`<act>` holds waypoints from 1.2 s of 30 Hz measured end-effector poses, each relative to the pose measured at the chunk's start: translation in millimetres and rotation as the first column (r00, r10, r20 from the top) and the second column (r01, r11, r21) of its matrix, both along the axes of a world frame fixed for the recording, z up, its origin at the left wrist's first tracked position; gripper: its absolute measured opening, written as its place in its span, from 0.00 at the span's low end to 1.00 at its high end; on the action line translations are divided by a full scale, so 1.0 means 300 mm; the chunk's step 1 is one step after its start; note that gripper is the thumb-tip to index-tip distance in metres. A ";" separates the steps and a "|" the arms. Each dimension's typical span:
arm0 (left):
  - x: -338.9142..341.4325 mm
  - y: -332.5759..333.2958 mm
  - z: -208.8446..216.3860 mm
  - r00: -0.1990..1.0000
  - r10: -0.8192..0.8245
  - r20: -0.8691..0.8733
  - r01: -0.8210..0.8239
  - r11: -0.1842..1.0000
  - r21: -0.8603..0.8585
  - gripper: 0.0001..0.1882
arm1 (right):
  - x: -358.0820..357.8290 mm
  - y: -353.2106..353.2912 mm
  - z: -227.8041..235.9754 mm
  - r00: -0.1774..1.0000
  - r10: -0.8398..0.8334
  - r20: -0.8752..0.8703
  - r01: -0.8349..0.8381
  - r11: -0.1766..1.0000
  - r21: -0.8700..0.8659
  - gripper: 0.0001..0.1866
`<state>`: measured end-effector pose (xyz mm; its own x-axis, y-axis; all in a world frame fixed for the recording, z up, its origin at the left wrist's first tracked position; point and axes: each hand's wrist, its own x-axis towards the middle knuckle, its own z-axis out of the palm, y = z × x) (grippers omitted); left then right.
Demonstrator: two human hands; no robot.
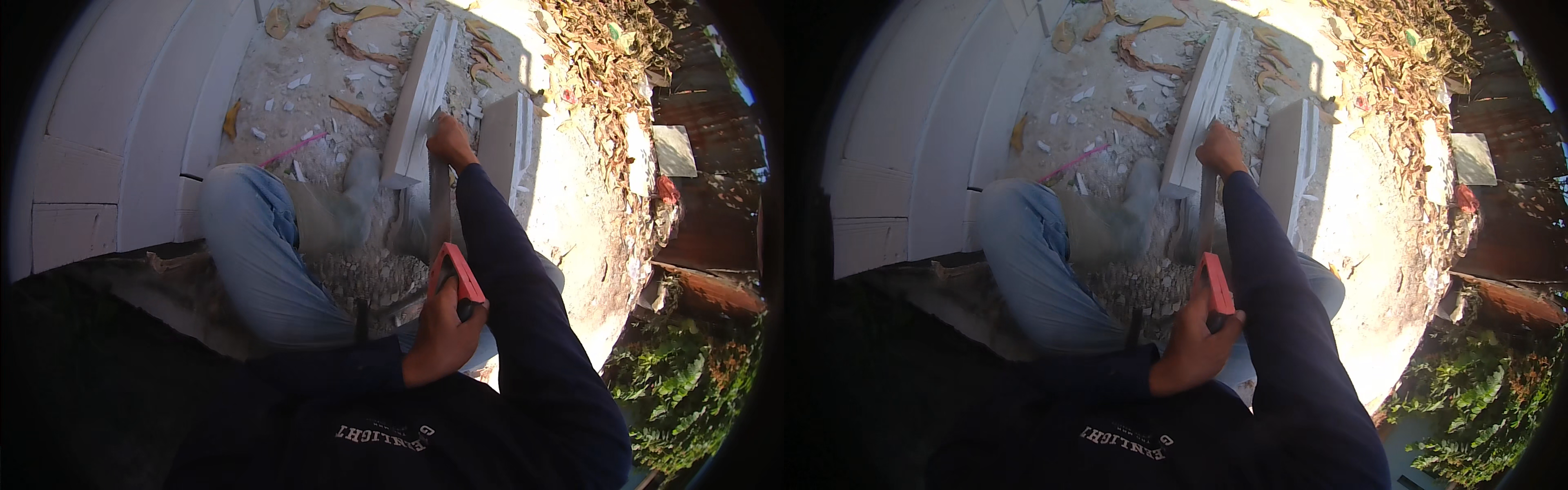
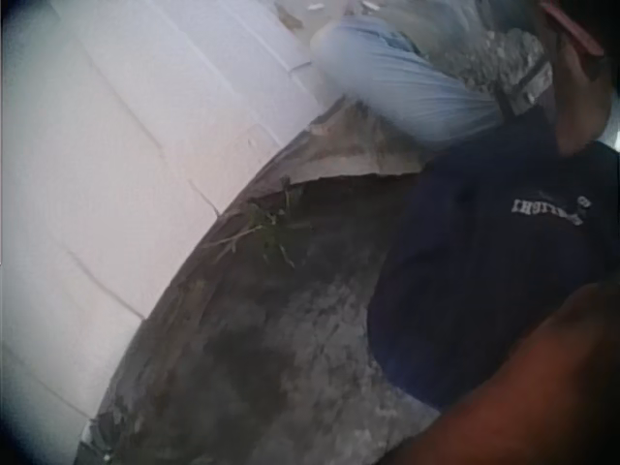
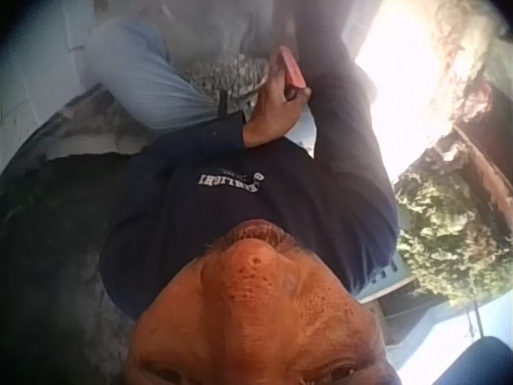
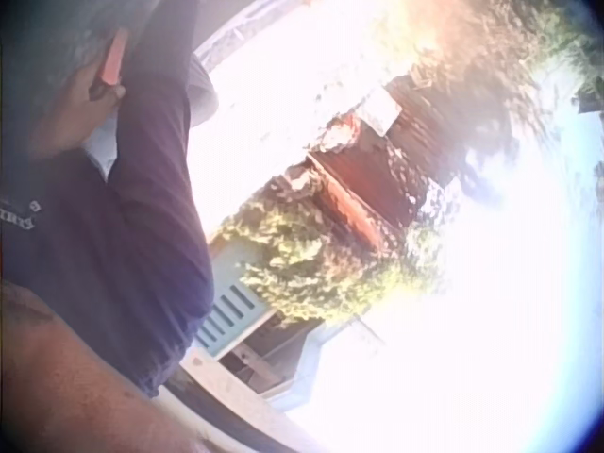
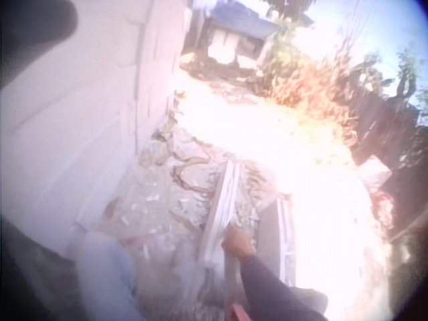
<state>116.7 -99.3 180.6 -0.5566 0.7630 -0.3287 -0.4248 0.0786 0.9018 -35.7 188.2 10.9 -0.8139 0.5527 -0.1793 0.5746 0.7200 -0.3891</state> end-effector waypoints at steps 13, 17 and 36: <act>0.140 -0.237 0.096 0.981 -0.119 -0.151 0.126 0.992 0.033 0.23 | 0.232 -0.251 0.118 0.994 -0.081 -0.076 0.079 0.997 -0.027 0.21; 0.100 -0.135 0.017 0.994 -0.077 -0.075 0.082 0.994 0.065 0.23 | 0.136 -0.123 0.114 0.982 -0.092 -0.164 0.098 0.995 0.032 0.25; -0.178 0.220 -0.109 0.979 0.116 -0.165 -0.110 0.993 0.046 0.14 | -0.190 0.228 -0.052 0.981 -0.124 -0.150 0.121 0.992 -0.026 0.27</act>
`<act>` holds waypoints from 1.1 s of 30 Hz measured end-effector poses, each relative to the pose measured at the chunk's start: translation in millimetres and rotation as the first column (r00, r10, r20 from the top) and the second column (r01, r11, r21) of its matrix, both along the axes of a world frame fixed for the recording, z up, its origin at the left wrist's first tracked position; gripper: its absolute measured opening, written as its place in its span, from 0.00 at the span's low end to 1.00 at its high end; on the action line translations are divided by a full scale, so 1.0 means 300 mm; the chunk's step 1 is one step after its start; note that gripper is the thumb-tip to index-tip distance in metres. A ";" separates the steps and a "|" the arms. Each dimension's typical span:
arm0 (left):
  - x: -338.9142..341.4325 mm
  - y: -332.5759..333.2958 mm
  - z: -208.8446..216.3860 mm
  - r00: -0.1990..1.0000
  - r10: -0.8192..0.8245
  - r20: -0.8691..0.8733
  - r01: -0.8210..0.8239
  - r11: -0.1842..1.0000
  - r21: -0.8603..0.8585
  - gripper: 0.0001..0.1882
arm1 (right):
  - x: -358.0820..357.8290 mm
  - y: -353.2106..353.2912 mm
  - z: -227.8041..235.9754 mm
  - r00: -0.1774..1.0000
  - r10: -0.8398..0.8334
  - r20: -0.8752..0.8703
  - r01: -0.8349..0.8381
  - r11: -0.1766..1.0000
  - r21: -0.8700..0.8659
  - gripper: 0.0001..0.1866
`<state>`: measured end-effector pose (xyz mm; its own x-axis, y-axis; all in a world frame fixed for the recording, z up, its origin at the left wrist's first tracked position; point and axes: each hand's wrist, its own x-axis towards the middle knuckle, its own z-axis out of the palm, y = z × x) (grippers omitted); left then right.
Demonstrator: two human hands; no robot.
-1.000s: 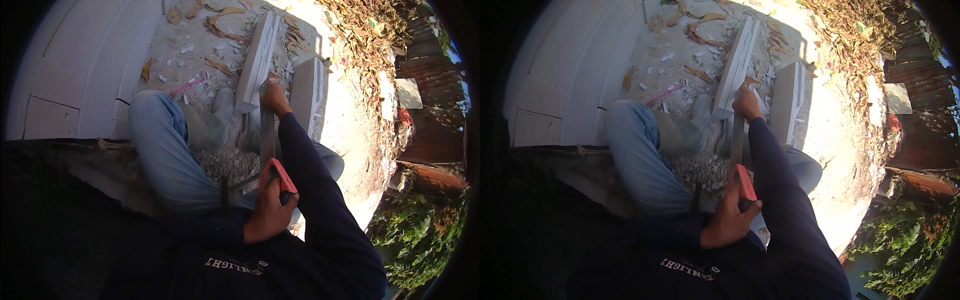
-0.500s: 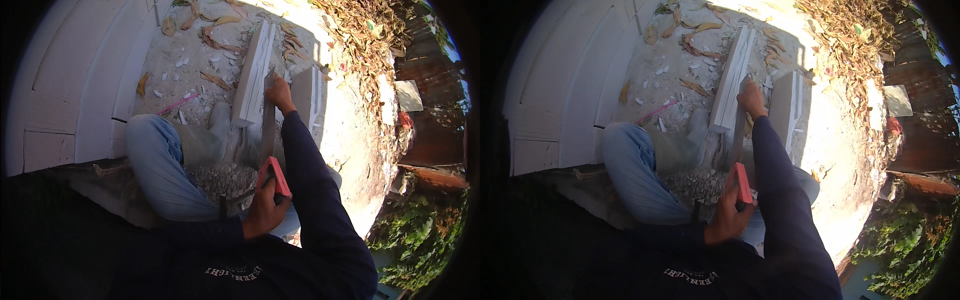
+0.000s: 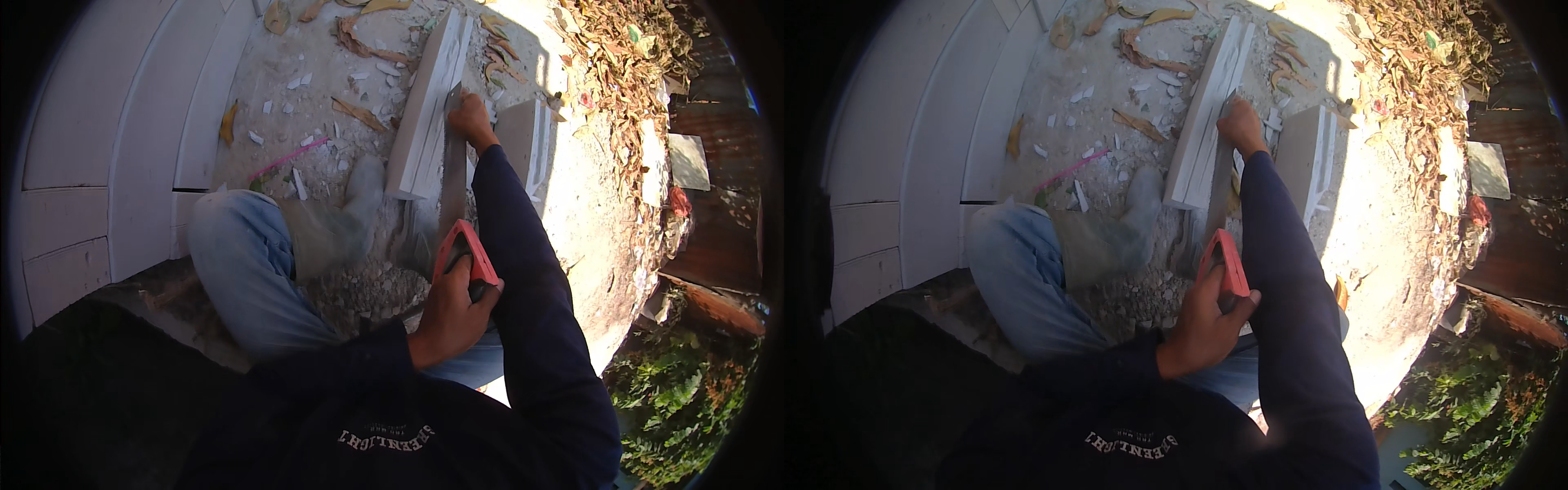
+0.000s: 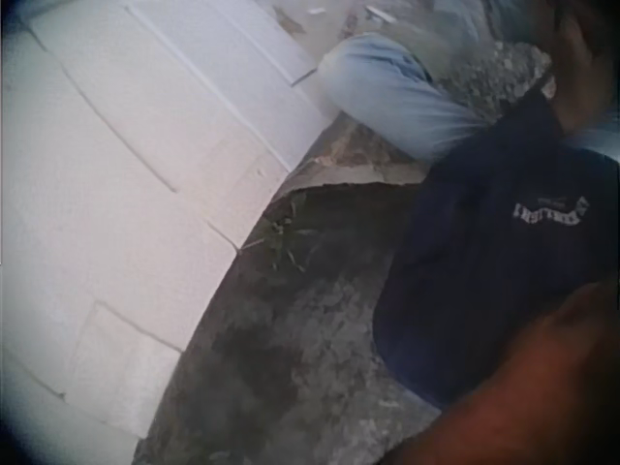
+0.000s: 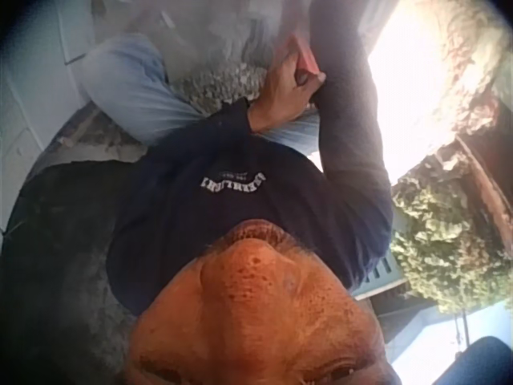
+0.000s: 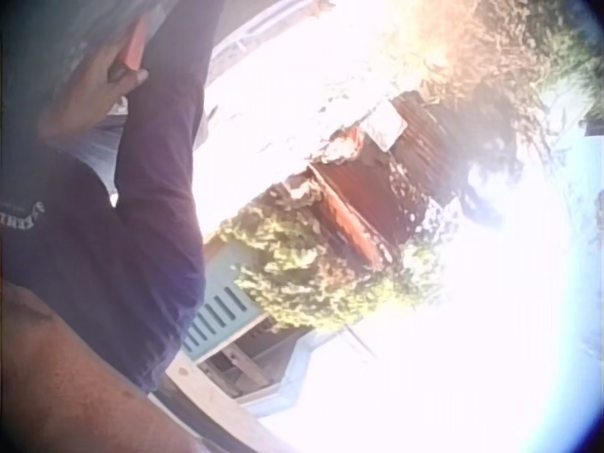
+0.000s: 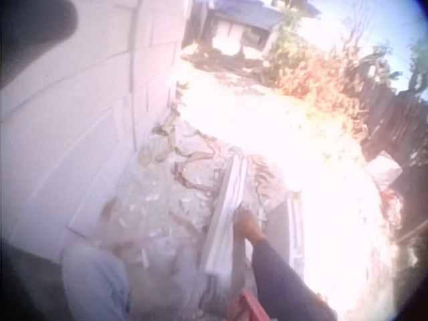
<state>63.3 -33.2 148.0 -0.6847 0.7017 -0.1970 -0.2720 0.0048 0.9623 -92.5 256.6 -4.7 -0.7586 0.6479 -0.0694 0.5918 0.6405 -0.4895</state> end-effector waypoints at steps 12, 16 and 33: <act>0.234 -0.264 0.109 0.999 0.033 -0.026 -0.033 0.999 0.002 0.21 | 0.251 -0.309 0.066 0.994 0.044 0.103 -0.041 0.999 -0.030 0.21; 0.305 -0.370 0.128 0.997 -0.072 -0.002 0.072 0.997 -0.019 0.24 | 0.359 -0.407 0.062 0.995 0.064 0.077 -0.059 0.996 -0.064 0.19; 0.340 -0.408 0.086 0.981 -0.048 -0.189 0.063 0.995 0.073 0.33 | 0.371 -0.410 0.195 0.998 -0.023 -0.060 0.025 0.999 0.032 0.28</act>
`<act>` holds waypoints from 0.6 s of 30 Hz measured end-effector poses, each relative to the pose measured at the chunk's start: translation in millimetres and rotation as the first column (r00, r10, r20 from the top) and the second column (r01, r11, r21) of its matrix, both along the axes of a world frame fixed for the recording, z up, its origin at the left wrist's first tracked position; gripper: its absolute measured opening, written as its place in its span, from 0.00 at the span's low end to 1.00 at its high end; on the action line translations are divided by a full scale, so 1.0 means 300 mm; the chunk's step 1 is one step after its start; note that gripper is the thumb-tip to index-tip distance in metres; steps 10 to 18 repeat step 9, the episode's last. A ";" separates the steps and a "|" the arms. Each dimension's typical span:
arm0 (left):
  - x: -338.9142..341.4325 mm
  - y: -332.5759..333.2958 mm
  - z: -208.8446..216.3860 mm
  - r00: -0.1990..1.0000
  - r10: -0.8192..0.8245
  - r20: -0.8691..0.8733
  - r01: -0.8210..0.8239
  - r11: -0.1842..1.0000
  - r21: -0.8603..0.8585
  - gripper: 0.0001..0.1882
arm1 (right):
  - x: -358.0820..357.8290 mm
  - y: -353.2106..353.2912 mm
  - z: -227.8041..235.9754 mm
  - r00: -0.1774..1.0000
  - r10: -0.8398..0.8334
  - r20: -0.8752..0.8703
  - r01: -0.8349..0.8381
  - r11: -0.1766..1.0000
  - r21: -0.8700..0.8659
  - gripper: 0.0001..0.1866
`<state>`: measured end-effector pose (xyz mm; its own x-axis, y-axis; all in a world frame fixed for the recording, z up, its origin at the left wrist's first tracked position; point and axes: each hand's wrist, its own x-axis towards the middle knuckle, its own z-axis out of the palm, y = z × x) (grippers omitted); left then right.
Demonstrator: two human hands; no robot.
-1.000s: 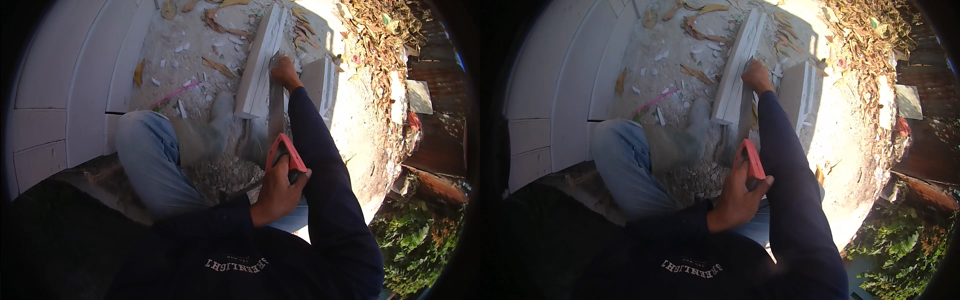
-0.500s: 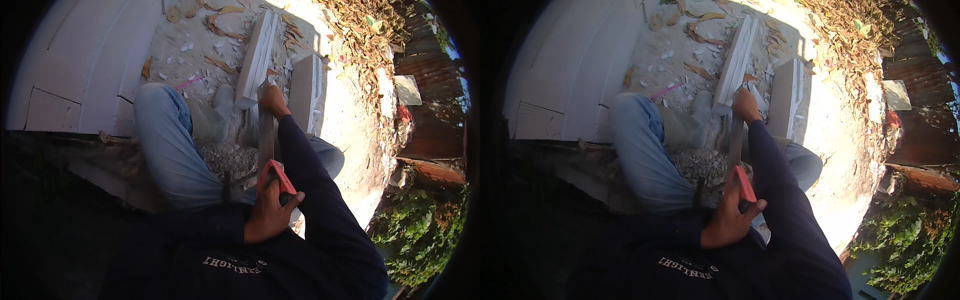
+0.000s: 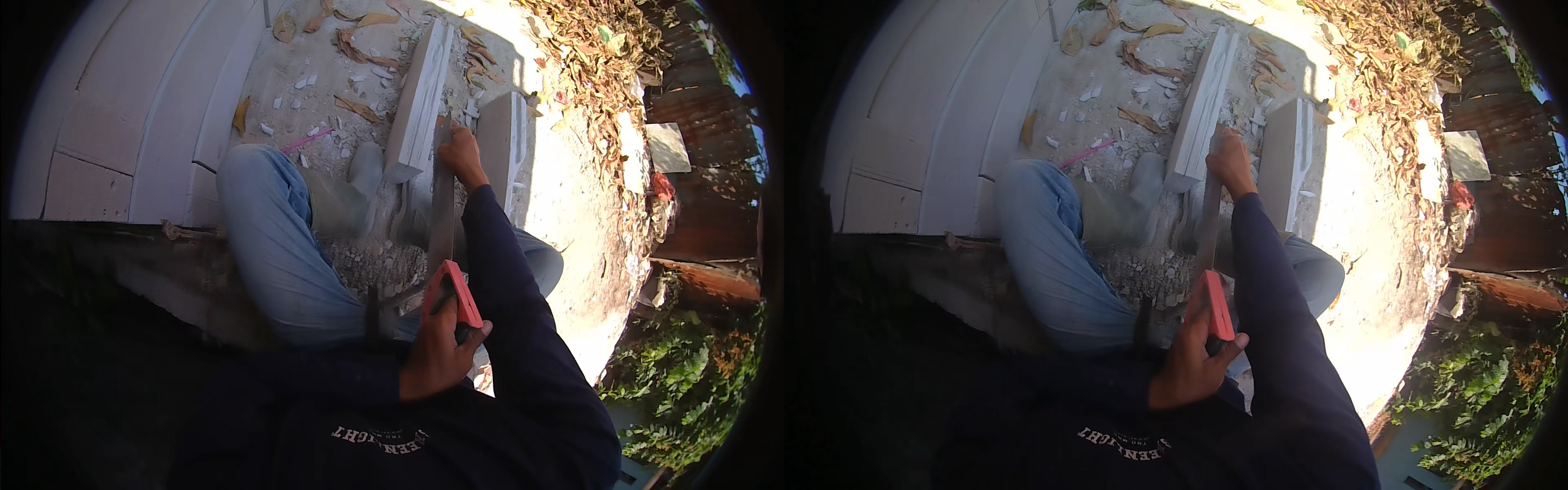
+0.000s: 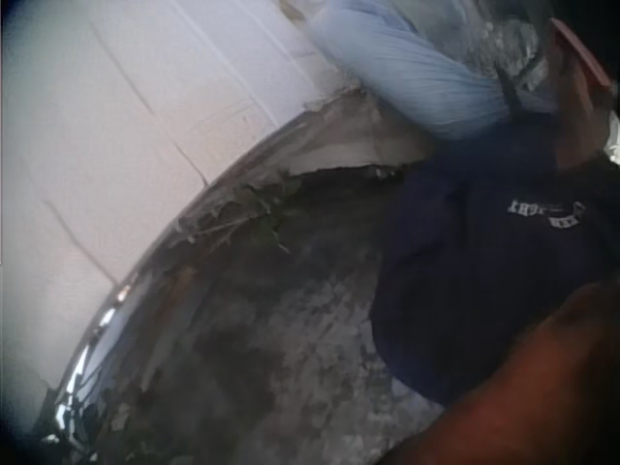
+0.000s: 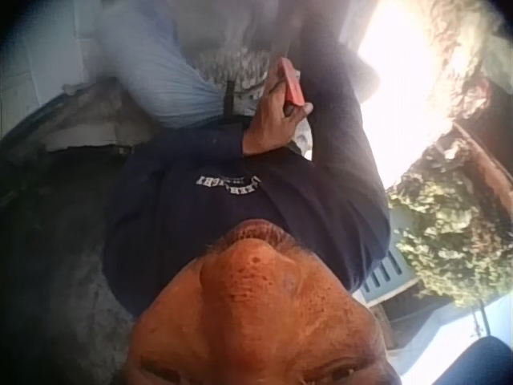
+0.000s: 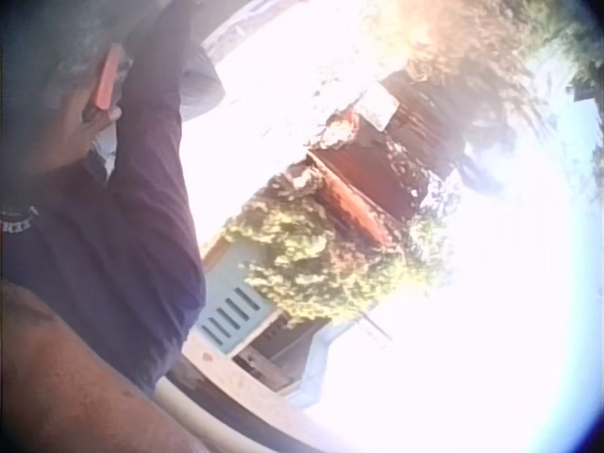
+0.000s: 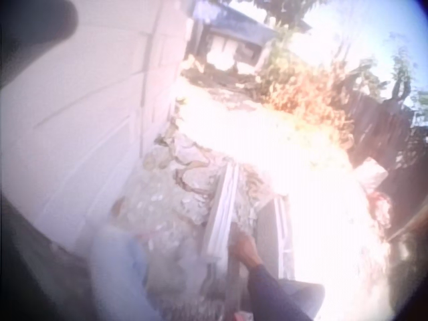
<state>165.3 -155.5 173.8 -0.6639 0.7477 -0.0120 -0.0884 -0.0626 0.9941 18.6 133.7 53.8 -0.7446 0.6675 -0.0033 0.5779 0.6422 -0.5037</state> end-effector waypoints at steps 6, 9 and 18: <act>-0.112 0.109 -0.055 0.984 -0.039 0.173 0.049 0.997 -0.056 0.19 | -0.129 0.132 -0.066 0.999 0.019 0.029 -0.021 0.999 0.047 0.30; -0.132 0.135 -0.061 0.978 -0.033 0.208 0.051 0.995 -0.084 0.19 | -0.137 0.147 -0.134 0.998 0.046 0.034 -0.047 0.999 0.014 0.31; -0.132 0.135 -0.061 0.978 -0.033 0.208 0.051 0.995 -0.084 0.19 | -0.137 0.147 -0.134 0.998 0.046 0.034 -0.047 0.999 0.014 0.31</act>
